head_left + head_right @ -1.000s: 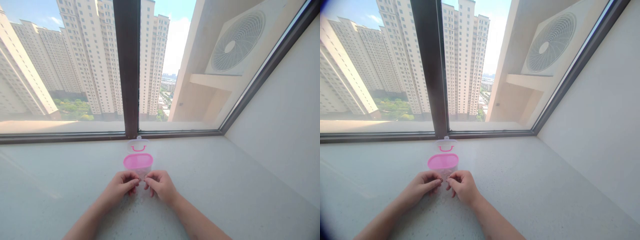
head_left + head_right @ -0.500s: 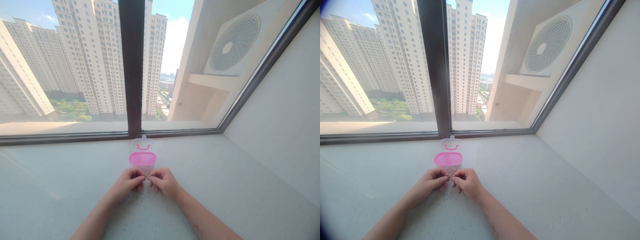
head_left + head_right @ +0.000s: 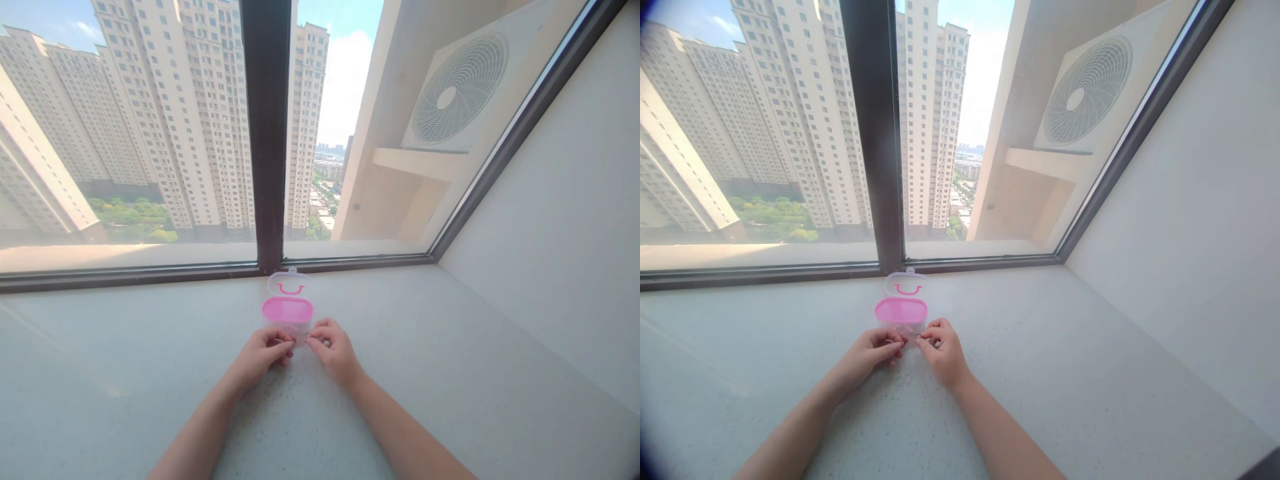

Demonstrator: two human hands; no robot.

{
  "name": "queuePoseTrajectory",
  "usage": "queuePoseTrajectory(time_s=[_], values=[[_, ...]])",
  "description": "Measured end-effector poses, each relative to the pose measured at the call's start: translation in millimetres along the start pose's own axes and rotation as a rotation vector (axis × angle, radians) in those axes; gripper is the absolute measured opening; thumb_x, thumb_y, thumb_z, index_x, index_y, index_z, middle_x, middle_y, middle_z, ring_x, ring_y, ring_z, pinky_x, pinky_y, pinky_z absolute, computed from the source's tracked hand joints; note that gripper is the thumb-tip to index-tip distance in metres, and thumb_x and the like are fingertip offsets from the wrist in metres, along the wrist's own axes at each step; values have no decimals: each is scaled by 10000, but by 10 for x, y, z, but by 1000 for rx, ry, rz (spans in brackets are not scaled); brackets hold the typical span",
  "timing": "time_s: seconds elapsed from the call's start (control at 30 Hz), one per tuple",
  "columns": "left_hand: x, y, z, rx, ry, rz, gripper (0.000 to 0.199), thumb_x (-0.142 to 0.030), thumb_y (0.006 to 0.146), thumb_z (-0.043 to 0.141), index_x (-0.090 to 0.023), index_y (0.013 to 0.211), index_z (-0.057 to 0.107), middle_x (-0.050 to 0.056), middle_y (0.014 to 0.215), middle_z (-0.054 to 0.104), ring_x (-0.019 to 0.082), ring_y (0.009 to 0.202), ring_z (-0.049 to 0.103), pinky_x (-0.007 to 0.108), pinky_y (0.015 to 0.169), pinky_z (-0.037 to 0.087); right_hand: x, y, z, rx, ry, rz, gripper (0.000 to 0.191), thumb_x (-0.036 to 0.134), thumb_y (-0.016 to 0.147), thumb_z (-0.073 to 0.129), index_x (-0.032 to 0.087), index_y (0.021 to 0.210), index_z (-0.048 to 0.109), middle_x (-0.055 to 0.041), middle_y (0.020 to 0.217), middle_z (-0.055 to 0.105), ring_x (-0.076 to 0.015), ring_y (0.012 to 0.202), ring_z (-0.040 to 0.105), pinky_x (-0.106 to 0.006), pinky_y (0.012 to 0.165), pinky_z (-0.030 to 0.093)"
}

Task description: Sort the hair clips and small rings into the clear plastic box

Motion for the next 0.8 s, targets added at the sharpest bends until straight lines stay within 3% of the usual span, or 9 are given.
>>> queuePoseTrajectory(time_s=[0.1, 0.2, 0.47, 0.63, 0.8], values=[[-31, -24, -9, 46, -67, 11, 193, -318, 731, 704, -133, 738, 652, 27, 700, 622, 133, 663, 550, 231, 606, 435, -24, -48, -11, -86, -39, 39, 164, 274, 772, 622, 144, 716, 705, -100, 1082, 579, -86, 609, 551, -228, 578, 462], [-71, -35, -24, 43, -156, 11, 183, -301, 740, 710, -128, 744, 653, 23, 669, 627, 102, 606, 525, 208, 588, 410, -42, -44, -7, -52, 7, 101, 196, 303, 781, 610, 141, 727, 707, -126, 1264, 533, -63, 526, 552, -222, 486, 460], [-87, 14, -66, -47, -381, 49, 170, -277, 730, 717, -131, 742, 631, 24, 780, 615, 43, 528, 427, 167, 498, 316, 19, 79, -4, 16, 102, 203, 218, 339, 741, 631, 135, 722, 705, -137, 1364, 492, -85, 491, 595, -198, 359, 429], [-99, 1, -67, -99, -176, 72, 178, -308, 748, 678, -143, 731, 612, -39, 585, 524, 40, 433, 286, 183, 434, 192, 46, 144, 55, 15, 105, 225, 218, 345, 723, 637, 139, 694, 700, -134, 1352, 509, -84, 460, 588, -204, 353, 426], [-83, -16, -48, -175, 35, 118, 183, -321, 737, 663, -146, 709, 615, -27, 608, 529, 85, 518, 399, 205, 499, 289, 73, 168, 129, -20, 122, 233, 222, 349, 709, 636, 137, 685, 695, -135, 1335, 525, -107, 485, 620, -207, 348, 415]])
Point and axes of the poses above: each hand's wrist, its own y-axis towards the middle knuckle, its own z-axis out of the palm, x = y × z, the point moved 1 cm from there along y, towards the middle knuckle
